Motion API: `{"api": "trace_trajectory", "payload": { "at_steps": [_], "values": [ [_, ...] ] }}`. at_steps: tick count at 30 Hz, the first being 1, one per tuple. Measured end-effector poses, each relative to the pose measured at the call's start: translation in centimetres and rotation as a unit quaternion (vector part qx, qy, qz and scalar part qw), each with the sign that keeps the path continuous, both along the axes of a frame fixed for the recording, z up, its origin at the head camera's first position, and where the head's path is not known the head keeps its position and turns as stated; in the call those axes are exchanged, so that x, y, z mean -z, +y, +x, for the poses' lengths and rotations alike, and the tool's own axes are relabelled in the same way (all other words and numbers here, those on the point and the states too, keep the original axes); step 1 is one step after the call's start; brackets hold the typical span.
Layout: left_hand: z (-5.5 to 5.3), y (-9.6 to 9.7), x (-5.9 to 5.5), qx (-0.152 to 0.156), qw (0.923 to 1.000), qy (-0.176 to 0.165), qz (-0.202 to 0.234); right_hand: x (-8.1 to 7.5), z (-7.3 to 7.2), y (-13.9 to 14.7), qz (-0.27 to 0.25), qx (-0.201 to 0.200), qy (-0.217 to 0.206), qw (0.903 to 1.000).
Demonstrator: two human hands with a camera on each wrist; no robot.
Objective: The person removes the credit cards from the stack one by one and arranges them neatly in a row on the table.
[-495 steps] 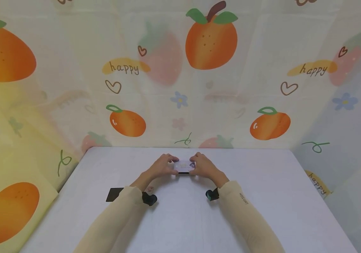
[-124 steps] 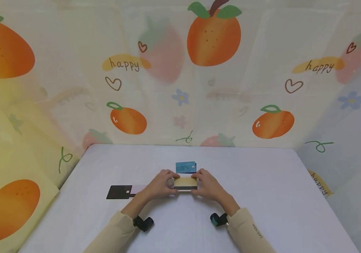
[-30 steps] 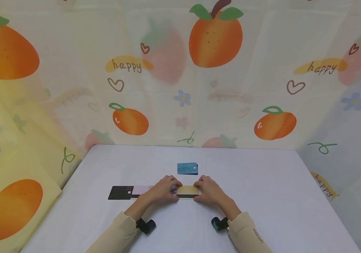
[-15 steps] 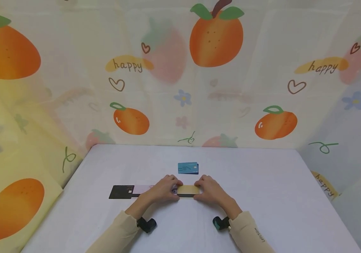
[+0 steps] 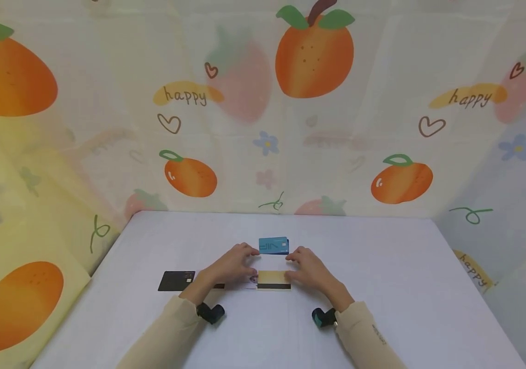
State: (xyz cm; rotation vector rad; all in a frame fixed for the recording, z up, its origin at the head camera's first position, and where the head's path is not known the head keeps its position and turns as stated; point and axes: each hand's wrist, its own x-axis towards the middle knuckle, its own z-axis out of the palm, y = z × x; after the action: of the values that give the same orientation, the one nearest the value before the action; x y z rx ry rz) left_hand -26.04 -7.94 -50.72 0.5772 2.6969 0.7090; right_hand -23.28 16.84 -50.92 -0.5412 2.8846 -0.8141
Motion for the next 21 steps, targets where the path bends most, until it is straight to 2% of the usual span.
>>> {"api": "trace_trajectory", "payload": {
  "at_steps": [5,10,15,21],
  "values": [
    [-1.0,-0.2,0.0,-0.027,0.9992,-0.023,0.019,0.0,-1.1,0.1,-0.007,0.006,0.013,0.9999],
    [-2.0,-0.1,0.5,-0.036,0.9985,-0.022,0.034,-0.1,-2.2,0.2,-0.02,0.009,0.021,0.9995],
    [-2.6,0.3,0.8,-0.049,0.9972,-0.024,0.051,0.1,-3.4,0.2,-0.003,0.023,0.02,0.9995],
    [-3.0,0.9,0.7,-0.068,0.9953,-0.025,0.064,0.3,-4.7,0.0,0.027,0.025,0.006,0.9993]
  ]
}}
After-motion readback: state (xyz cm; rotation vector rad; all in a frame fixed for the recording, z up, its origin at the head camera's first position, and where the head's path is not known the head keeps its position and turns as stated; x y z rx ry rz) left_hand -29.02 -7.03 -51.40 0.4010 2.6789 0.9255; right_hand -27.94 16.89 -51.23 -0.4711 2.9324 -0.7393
